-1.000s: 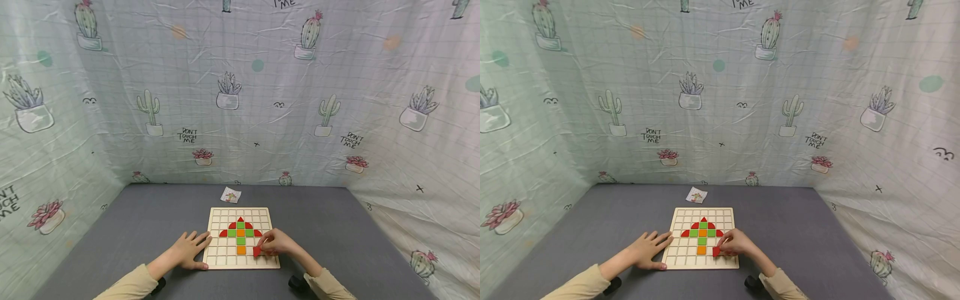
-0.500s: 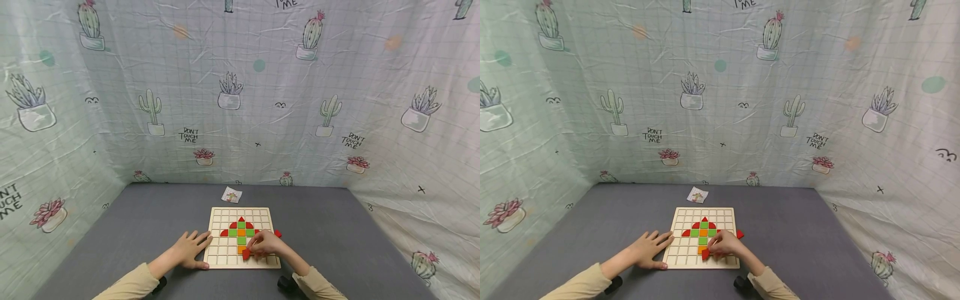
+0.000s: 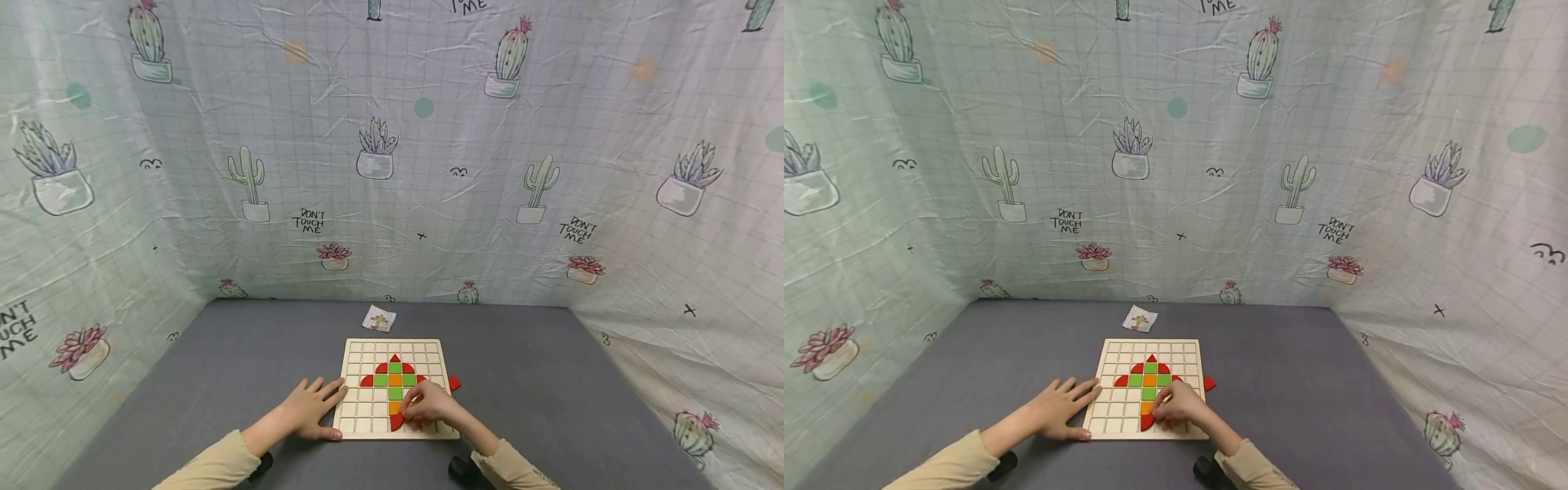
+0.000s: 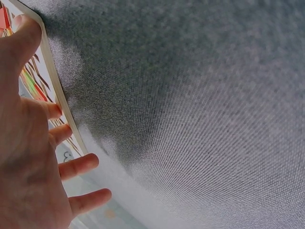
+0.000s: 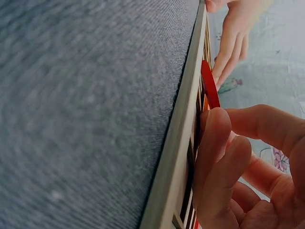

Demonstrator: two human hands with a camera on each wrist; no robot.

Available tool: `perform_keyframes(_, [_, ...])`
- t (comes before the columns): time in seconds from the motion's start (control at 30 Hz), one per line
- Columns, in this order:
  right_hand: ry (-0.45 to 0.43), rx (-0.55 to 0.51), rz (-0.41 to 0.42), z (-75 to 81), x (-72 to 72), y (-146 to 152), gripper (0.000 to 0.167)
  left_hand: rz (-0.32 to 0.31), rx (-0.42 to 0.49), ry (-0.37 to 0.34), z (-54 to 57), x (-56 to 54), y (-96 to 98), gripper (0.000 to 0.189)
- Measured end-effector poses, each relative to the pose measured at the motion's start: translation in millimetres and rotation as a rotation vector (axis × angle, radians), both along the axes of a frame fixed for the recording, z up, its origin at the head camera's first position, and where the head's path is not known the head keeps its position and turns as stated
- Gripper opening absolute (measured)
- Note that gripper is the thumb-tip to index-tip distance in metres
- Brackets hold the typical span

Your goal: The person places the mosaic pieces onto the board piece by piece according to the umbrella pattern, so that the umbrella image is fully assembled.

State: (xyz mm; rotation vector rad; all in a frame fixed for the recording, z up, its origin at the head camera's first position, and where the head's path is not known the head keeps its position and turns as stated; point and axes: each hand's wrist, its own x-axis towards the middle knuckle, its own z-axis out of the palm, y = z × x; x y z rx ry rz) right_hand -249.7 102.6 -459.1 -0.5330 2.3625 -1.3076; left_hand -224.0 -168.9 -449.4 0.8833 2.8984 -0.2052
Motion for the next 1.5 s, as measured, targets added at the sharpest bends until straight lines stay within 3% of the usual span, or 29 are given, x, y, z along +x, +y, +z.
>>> perform_keyframes(0.2, [0.022,0.009,0.002,-0.6,0.9,-3,0.006,-0.018,0.006,0.009,1.7,0.5,-0.5,0.083])
perform_keyframes(1.0, [0.023,0.012,0.015,8.0,3.3,2,0.009,0.004,-0.016,0.002,3.8,3.1,2.7,0.082])
perform_keyframes(1.2, [0.079,0.012,0.006,11.5,-7.5,21,0.012,0.012,-0.025,0.001,0.3,2.5,2.8,0.082])
perform_keyframes(1.5, [0.247,0.097,-0.008,11.9,-24.5,56,0.015,0.010,-0.019,0.005,-1.3,-0.4,1.5,0.083])
